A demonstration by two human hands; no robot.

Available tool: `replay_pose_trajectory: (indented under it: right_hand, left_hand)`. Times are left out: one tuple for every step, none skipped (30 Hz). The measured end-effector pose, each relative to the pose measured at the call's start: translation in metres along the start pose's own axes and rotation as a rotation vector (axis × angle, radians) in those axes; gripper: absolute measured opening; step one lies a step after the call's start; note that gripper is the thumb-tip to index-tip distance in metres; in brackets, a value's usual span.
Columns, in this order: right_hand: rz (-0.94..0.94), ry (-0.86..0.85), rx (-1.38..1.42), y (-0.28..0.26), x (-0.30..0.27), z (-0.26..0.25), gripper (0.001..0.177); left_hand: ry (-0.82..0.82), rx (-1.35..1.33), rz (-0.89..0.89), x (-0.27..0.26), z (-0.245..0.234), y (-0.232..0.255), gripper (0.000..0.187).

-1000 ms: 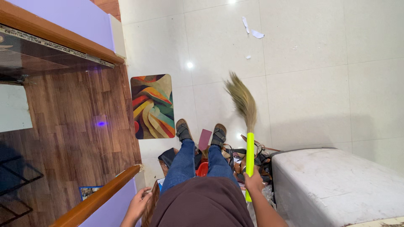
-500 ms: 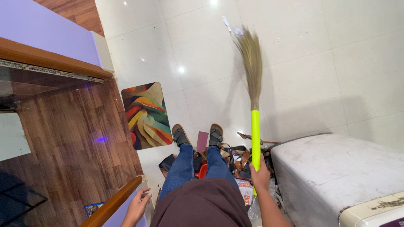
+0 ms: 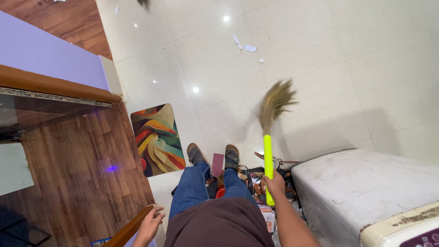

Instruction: The person sweeps debris from the floor using a broom, moving across several rooms and navigating around a washing machine, furniture, and a mop.

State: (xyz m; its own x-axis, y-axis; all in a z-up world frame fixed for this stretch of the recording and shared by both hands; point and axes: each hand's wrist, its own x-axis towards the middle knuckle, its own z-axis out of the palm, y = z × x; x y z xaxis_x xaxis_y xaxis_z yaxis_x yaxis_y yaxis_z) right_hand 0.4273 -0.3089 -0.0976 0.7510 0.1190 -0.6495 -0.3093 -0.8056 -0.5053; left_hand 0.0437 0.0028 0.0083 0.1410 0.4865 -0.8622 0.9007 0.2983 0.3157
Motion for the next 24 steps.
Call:
replay_pose_trajectory:
  right_hand:
    - [0.041,-0.015,0.027,-0.004,0.008,-0.006,0.047]
    - [0.081,-0.028,0.059,-0.013,0.022,-0.011,0.051]
    - [0.089,-0.021,0.061,-0.014,0.030,-0.017,0.051]
    - [0.114,-0.049,0.168,-0.017,0.038,-0.023,0.049]
    - [0.138,-0.077,0.275,-0.020,0.043,-0.028,0.047]
    - [0.149,-0.065,0.282,-0.018,0.043,-0.032,0.047]
    - [0.075,-0.021,0.290,-0.019,0.041,-0.037,0.054]
    - [0.000,0.026,0.295,-0.020,0.041,-0.044,0.060]
    - [0.011,0.041,0.298,-0.018,0.038,-0.047,0.060]
    - [0.008,0.069,0.319,-0.013,0.034,-0.050,0.064]
    - [0.004,0.098,0.339,-0.008,0.029,-0.052,0.068]
    - [0.009,0.120,0.344,-0.003,0.024,-0.053,0.068]
    - [0.071,0.130,0.383,0.002,0.016,-0.055,0.069]
    - [0.129,0.147,0.432,0.002,0.019,-0.058,0.070]
    - [0.129,0.177,0.448,-0.001,0.029,-0.061,0.070]
    - [0.166,0.180,0.451,0.005,0.026,-0.065,0.069]
    - [0.203,0.183,0.455,0.009,0.025,-0.067,0.068]
    - [0.237,0.196,0.442,0.015,0.021,-0.071,0.068]
    - [0.278,0.201,0.506,0.017,0.022,-0.074,0.068]
    - [0.286,0.208,0.574,0.010,0.039,-0.085,0.068]
    - [0.285,0.224,0.564,0.010,0.046,-0.097,0.068]
    - [0.353,0.218,0.580,0.008,0.053,-0.104,0.063]
    - [0.421,0.213,0.597,0.003,0.066,-0.112,0.058]
    - [0.438,0.201,0.587,0.000,0.073,-0.119,0.058]
  left_hand:
    - [-0.008,0.005,-0.002,-0.001,0.001,0.002,0.049]
    - [-0.017,0.055,0.023,0.002,0.003,0.008,0.049]
    - [-0.026,0.105,0.048,0.006,0.004,0.013,0.048]
    - [-0.034,0.115,0.057,0.011,0.004,0.021,0.048]
    - [-0.031,0.131,0.060,0.016,0.003,0.028,0.049]
    - [-0.031,0.150,0.059,0.019,0.004,0.033,0.049]
    - [-0.043,0.163,0.063,0.021,0.004,0.039,0.049]
    - [-0.053,0.137,0.080,0.026,0.004,0.050,0.049]
    - [-0.063,0.111,0.096,0.029,0.005,0.062,0.050]
    - [-0.079,0.120,0.104,0.031,0.008,0.075,0.050]
    - [-0.094,0.117,0.110,0.031,0.012,0.089,0.049]
    - [-0.114,0.114,0.121,0.031,0.015,0.104,0.049]
    - [-0.139,0.107,0.125,0.028,0.021,0.117,0.049]
    - [-0.174,0.109,0.143,0.031,0.028,0.139,0.049]
    - [-0.210,0.115,0.162,0.038,0.034,0.165,0.049]
    - [-0.256,0.135,0.153,0.038,0.040,0.178,0.048]
    - [-0.296,0.172,0.135,0.042,0.043,0.190,0.048]
    - [-0.344,0.224,0.110,0.042,0.048,0.197,0.047]
    - [-0.375,0.237,0.090,0.042,0.050,0.199,0.047]
    - [-0.350,0.269,0.103,0.056,0.055,0.211,0.047]
    - [-0.325,0.301,0.116,0.072,0.063,0.225,0.046]
    - [-0.332,0.294,0.119,0.089,0.073,0.244,0.046]
    - [-0.290,0.201,0.217,0.107,0.085,0.263,0.044]
    - [-0.238,0.118,0.287,0.117,0.086,0.271,0.043]
